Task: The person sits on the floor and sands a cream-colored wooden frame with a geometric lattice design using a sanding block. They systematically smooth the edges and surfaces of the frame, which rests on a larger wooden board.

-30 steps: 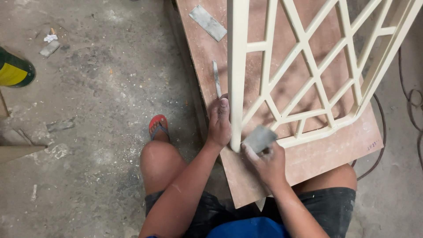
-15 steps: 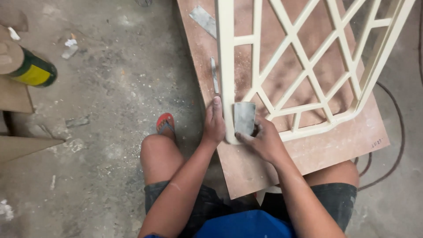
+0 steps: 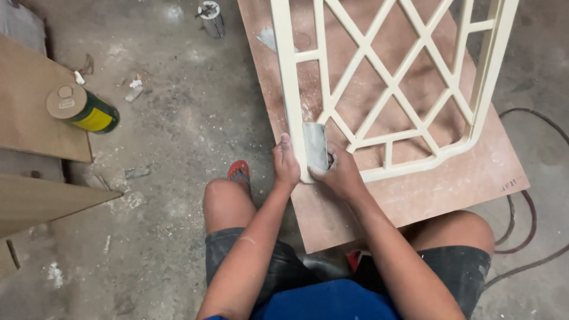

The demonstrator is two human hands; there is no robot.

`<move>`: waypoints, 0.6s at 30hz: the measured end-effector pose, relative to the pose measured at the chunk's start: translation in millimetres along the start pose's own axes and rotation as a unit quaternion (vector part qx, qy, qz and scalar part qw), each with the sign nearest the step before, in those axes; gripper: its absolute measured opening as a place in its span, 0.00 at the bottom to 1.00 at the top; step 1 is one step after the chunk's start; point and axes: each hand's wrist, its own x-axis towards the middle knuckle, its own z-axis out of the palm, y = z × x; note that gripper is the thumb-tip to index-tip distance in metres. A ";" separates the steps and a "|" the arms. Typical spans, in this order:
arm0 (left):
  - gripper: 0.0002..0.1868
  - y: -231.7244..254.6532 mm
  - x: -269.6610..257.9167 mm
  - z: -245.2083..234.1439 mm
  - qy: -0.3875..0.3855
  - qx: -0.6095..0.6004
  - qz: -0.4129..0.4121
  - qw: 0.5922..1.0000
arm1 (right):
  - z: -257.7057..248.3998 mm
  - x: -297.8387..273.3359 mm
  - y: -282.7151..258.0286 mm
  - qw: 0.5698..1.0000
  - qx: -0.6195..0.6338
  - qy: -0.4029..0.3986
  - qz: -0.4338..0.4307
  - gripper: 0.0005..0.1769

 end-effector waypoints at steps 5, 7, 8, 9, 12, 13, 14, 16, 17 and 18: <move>0.33 23.0 -0.9 1.5 0.001 0.011 -0.021 1.000 | 0.3 -2.9 16.3 1.000 -0.023 0.013 -0.015 0.21; 0.33 23.5 -1.3 -1.9 0.002 0.010 -0.013 1.000 | 1.8 -2.9 12.7 0.999 -0.027 0.007 -0.021 0.21; 0.33 19.8 0.1 -2.5 -0.002 0.013 -0.007 1.000 | 2.7 0.4 14.2 0.999 -0.027 0.009 -0.031 0.21; 0.34 16.8 1.8 -3.0 -0.007 0.017 0.000 1.000 | 3.5 3.7 15.1 0.999 -0.027 0.011 -0.041 0.22; 0.32 17.3 1.8 -4.1 -0.015 0.043 0.019 0.999 | -4.4 -2.0 -11.0 0.998 -0.051 -0.007 -0.034 0.24; 0.32 18.3 1.2 -3.1 -0.015 0.044 0.017 0.999 | -4.1 -1.6 -4.1 0.998 -0.051 -0.009 -0.032 0.24; 0.31 19.8 2.1 -2.6 -0.013 0.042 0.013 0.999 | -3.3 -0.5 1.5 0.998 -0.046 -0.017 -0.042 0.23; 0.31 21.8 3.1 -2.0 -0.011 0.041 0.011 0.999 | -2.8 2.4 9.5 0.997 -0.041 -0.025 -0.053 0.23; 0.31 22.3 3.2 -1.8 -0.011 0.037 0.013 0.999 | -3.1 4.1 12.0 0.998 -0.042 -0.021 -0.051 0.22; 0.32 22.5 2.2 -2.7 -0.011 0.034 0.013 0.999 | -2.3 5.1 14.8 0.998 -0.042 -0.018 -0.048 0.22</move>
